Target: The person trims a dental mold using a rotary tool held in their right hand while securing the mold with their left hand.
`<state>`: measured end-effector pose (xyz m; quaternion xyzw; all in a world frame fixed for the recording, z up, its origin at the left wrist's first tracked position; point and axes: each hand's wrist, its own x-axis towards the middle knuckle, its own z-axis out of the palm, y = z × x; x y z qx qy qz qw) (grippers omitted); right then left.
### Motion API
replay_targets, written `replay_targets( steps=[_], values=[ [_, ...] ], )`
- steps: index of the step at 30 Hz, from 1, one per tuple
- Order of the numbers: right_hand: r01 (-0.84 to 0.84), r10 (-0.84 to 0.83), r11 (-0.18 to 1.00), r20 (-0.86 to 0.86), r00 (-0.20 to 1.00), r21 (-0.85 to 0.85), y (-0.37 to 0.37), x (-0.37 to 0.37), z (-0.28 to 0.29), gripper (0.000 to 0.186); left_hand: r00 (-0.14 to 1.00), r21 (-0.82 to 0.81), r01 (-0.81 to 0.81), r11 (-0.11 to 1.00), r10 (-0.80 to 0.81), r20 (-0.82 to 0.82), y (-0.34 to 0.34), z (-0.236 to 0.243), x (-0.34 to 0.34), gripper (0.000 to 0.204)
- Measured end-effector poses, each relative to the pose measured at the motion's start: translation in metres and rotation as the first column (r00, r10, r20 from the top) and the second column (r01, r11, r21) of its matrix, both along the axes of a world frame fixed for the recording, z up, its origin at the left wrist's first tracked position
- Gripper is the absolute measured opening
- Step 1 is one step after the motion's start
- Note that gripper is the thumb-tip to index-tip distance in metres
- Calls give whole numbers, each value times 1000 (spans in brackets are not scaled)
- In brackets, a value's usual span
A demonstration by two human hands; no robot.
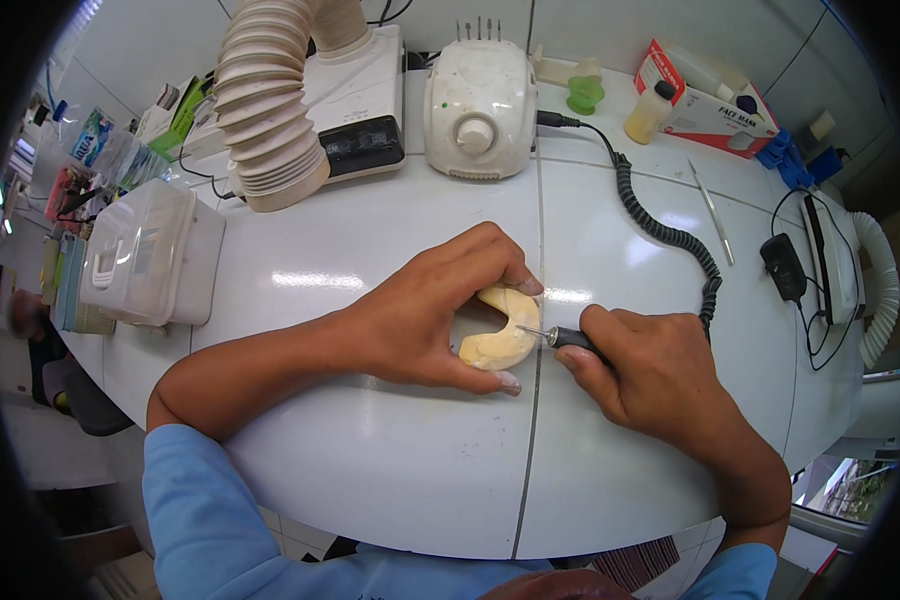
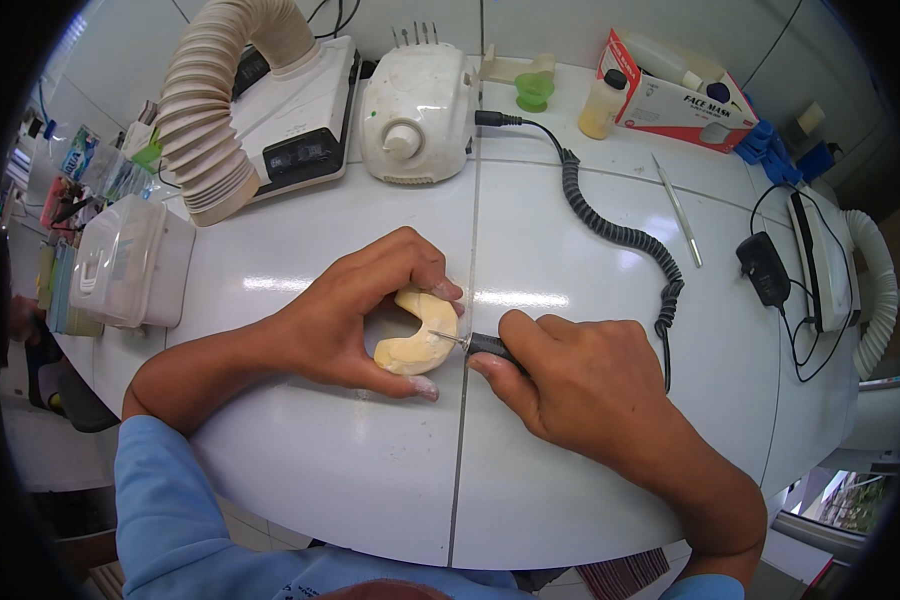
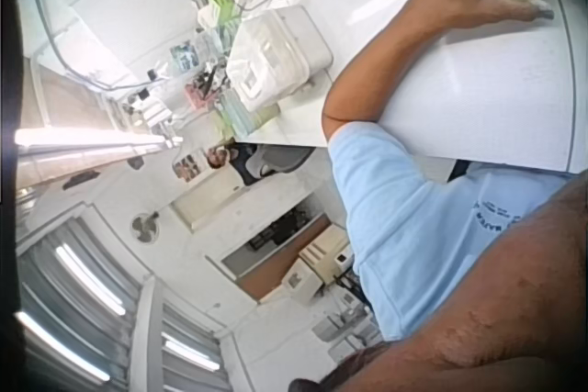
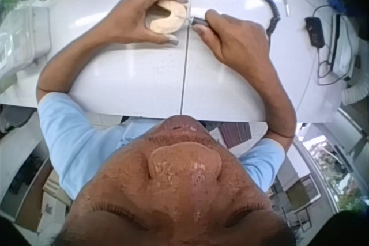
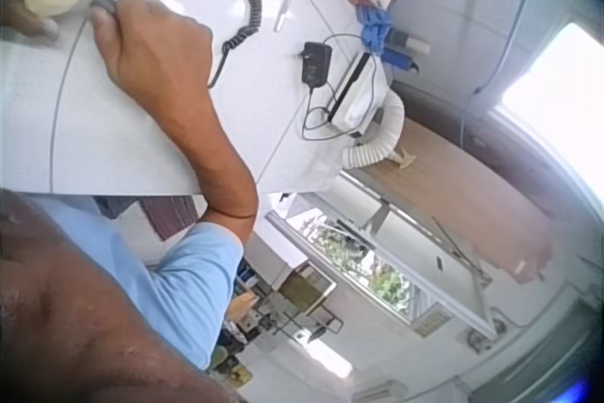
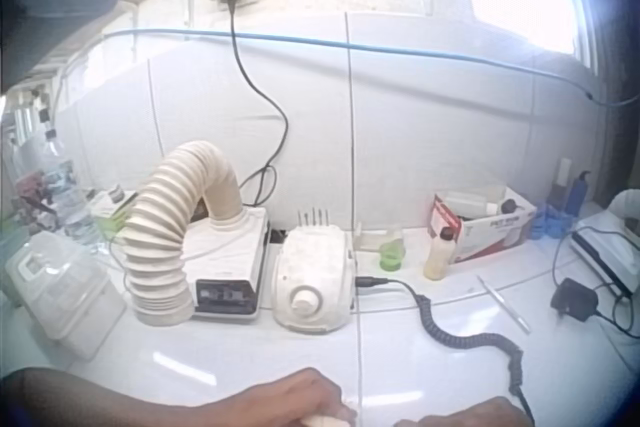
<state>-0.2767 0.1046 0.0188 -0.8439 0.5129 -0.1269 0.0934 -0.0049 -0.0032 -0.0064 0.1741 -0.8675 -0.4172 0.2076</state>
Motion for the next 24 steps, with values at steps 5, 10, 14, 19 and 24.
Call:
replay_targets(
  steps=[5,10,14,19,24],
  values=[
    [-26,26,1000,-8,1000,8,0,0,2,39,1000,-50,6,999,-6,15,0,0,0,74],
    [-29,29,1000,-22,999,-1,1,0,3,39,1000,-44,4,999,-3,21,2,4,-1,75],
    [2,-1,1000,8,1000,-26,1,0,-2,39,999,-36,-10,999,11,35,1,2,-1,76],
    [-43,43,999,-16,999,8,1,0,3,40,1000,-54,7,999,-5,21,1,0,-1,76],
    [7,-7,999,2,1000,-42,1,1,-2,40,1000,-52,-6,999,7,13,3,2,-1,77]
  ],
)
